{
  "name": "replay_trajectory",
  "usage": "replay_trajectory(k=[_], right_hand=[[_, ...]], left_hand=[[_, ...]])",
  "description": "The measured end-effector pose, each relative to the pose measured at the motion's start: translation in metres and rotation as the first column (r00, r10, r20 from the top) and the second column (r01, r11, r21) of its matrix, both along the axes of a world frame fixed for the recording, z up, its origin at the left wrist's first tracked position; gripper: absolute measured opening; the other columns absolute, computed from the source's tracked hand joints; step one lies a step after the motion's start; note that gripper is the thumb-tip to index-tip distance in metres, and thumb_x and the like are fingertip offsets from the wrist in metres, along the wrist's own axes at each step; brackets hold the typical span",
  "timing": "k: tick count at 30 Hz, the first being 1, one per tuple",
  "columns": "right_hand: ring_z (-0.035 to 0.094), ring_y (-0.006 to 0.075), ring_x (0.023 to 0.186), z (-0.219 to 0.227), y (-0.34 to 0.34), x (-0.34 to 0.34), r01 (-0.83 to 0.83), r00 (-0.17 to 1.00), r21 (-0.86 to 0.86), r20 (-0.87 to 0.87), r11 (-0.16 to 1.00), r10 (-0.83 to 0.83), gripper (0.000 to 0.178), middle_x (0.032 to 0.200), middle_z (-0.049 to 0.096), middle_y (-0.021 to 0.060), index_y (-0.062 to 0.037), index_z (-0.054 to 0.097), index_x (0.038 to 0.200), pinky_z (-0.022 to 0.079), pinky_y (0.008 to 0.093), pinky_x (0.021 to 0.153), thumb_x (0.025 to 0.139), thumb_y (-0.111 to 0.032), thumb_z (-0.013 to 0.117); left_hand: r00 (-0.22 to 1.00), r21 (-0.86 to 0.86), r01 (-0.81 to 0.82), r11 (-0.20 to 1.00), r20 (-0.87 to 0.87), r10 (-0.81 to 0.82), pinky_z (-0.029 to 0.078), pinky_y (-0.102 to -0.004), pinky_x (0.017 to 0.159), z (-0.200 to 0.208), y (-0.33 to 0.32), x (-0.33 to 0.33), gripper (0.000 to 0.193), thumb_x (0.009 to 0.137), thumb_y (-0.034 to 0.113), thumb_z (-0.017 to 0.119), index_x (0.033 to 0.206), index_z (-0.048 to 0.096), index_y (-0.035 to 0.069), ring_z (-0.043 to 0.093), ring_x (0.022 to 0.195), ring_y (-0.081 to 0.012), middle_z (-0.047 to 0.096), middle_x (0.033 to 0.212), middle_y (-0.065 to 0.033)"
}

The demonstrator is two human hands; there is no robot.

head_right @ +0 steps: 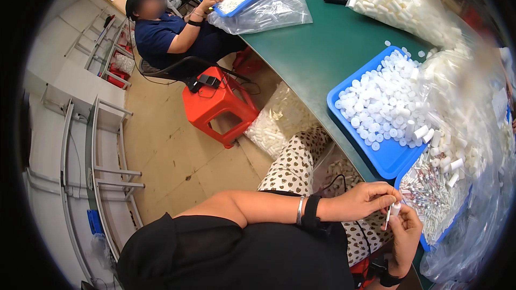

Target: The person repeatedly picks up small white plastic discs and cylindrical pieces from blue trays on a green table. They insert a thin metal pin into the center of the disc and then attach the cylindrical piece to the pin, assembling a small component by hand. The process is repeated continuously with the same materials.

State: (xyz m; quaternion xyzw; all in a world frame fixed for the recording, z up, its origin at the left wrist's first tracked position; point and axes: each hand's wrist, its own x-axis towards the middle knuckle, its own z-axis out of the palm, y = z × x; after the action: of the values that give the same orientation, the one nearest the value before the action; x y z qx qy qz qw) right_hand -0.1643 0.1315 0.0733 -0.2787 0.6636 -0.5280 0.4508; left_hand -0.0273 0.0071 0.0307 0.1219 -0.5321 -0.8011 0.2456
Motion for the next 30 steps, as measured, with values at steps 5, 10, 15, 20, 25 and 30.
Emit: replay_trajectory(k=[5, 10, 15, 20, 25, 30], right_hand=[[0.061, 0.0098, 0.058, -0.023, 0.013, -0.013, -0.05, 0.978, -0.034, 0.202, 0.998, 0.056, 0.024, 0.081, 0.066, 0.0086, 0.0067, 0.061, 0.107, 0.052, 0.0221, 0.053, 0.098, -0.015, 0.059], [0.06, 0.0093, 0.057, -0.026, 0.013, 0.0, 0.019, 0.948, 0.009, 0.318, 1.0, -0.021, 0.021, 0.081, 0.066, 0.0083, 0.0056, 0.061, 0.105, 0.05, 0.0219, 0.05, 0.1, -0.015, 0.056], [0.064, 0.0105, 0.067, -0.02, 0.002, 0.024, -0.057, 0.976, -0.012, -0.212, 0.998, 0.053, 0.012, 0.089, 0.068, 0.0091, 0.0027, 0.058, 0.106, 0.053, 0.0234, 0.058, 0.1, -0.007, 0.053], [0.066, 0.014, 0.069, -0.009, -0.002, 0.007, -0.046, 0.941, 0.079, 0.338, 0.996, 0.017, 0.015, 0.092, 0.068, 0.0127, 0.0014, 0.057, 0.107, 0.055, 0.0252, 0.06, 0.099, -0.011, 0.057], [0.067, 0.0134, 0.069, -0.01, 0.008, 0.002, -0.002, 0.892, 0.018, 0.452, 1.0, -0.006, 0.015, 0.092, 0.068, 0.0142, -0.0033, 0.049, 0.106, 0.056, 0.0256, 0.059, 0.095, -0.004, 0.059], [0.068, 0.0134, 0.073, 0.013, 0.014, -0.002, -0.203, 0.979, 0.083, 0.012, 0.976, 0.203, 0.016, 0.084, 0.068, 0.0107, -0.0014, 0.054, 0.108, 0.054, 0.028, 0.063, 0.099, -0.014, 0.058]], left_hand=[[0.999, -0.014, 0.028, 1.0, 0.022, -0.028, 0.053, -0.0244, 0.077, -0.002, 0.002, 0.008, 0.03, 0.104, 0.024, 0.052, 0.112, 0.062, -0.003, 0.062, 0.085, -0.0093, 0.059, 0.104, -0.0062], [0.996, 0.124, 0.065, 0.99, 0.06, -0.073, 0.052, -0.0236, 0.074, -0.007, 0.005, 0.01, 0.029, 0.104, 0.027, 0.053, 0.114, 0.065, 0.002, 0.06, 0.082, -0.0076, 0.062, 0.1, -0.0028], [0.987, 0.373, 0.024, 0.927, 0.137, -0.081, 0.053, -0.0248, 0.073, -0.015, 0.005, 0.01, 0.029, 0.102, 0.027, 0.056, 0.119, 0.065, 0.005, 0.061, 0.083, -0.0082, 0.065, 0.093, 0.0009], [0.974, 0.353, 0.089, 0.931, 0.163, -0.155, 0.049, -0.0217, 0.076, -0.004, -0.005, 0.017, 0.032, 0.103, 0.021, 0.054, 0.123, 0.062, -0.003, 0.058, 0.083, -0.0061, 0.064, 0.092, -0.0017], [0.927, 0.311, 0.156, 0.937, 0.283, -0.248, 0.05, -0.0227, 0.077, 0.005, -0.003, 0.012, 0.036, 0.102, 0.017, 0.056, 0.133, 0.058, -0.001, 0.059, 0.083, -0.0057, 0.063, 0.095, -0.0016], [0.912, 0.353, 0.194, 0.915, 0.279, -0.301, 0.051, -0.0196, 0.07, 0.003, -0.004, 0.015, 0.044, 0.097, 0.009, 0.062, 0.138, 0.052, 0.002, 0.059, 0.079, -0.0066, 0.066, 0.101, -0.0038]])
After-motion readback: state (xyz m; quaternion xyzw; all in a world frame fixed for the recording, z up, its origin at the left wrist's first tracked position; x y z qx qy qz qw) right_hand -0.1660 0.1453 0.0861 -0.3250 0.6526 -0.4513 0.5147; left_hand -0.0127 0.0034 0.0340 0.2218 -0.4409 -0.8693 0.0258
